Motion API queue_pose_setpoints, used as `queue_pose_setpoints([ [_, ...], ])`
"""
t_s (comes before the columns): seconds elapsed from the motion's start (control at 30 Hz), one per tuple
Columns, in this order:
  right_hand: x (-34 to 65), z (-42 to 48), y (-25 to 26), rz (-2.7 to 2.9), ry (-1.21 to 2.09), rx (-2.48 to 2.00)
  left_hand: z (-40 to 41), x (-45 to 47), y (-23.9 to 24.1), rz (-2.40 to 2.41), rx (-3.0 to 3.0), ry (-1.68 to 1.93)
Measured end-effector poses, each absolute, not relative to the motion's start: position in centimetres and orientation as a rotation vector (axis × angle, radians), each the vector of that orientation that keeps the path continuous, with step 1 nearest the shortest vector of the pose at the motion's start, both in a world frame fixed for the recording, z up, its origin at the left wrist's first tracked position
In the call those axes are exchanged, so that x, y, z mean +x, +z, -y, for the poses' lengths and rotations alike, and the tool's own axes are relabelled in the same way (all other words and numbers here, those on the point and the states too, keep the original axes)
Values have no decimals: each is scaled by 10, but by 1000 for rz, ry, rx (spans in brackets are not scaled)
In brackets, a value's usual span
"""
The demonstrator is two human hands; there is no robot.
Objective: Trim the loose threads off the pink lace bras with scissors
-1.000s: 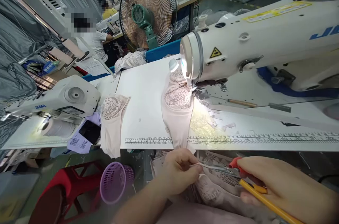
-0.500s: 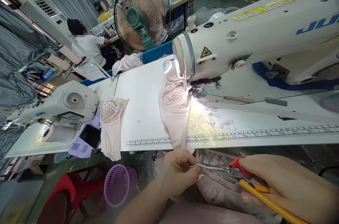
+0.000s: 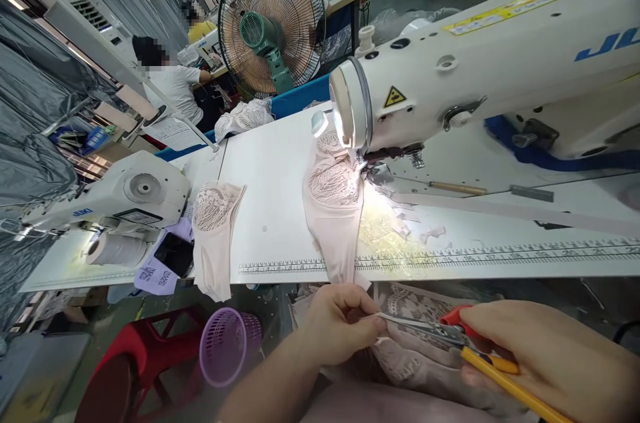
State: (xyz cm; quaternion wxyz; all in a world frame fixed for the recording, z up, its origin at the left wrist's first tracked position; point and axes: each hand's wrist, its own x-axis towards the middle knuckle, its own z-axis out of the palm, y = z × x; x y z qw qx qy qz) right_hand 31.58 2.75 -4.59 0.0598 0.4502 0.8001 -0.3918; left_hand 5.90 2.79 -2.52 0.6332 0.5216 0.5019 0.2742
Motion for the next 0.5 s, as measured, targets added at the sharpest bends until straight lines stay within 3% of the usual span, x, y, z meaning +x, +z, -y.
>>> queue_pose_setpoints([
  [0.5, 316, -23, -54, -2478, -1255, 1428, -29, 60, -28, -1184, 1155, 603],
])
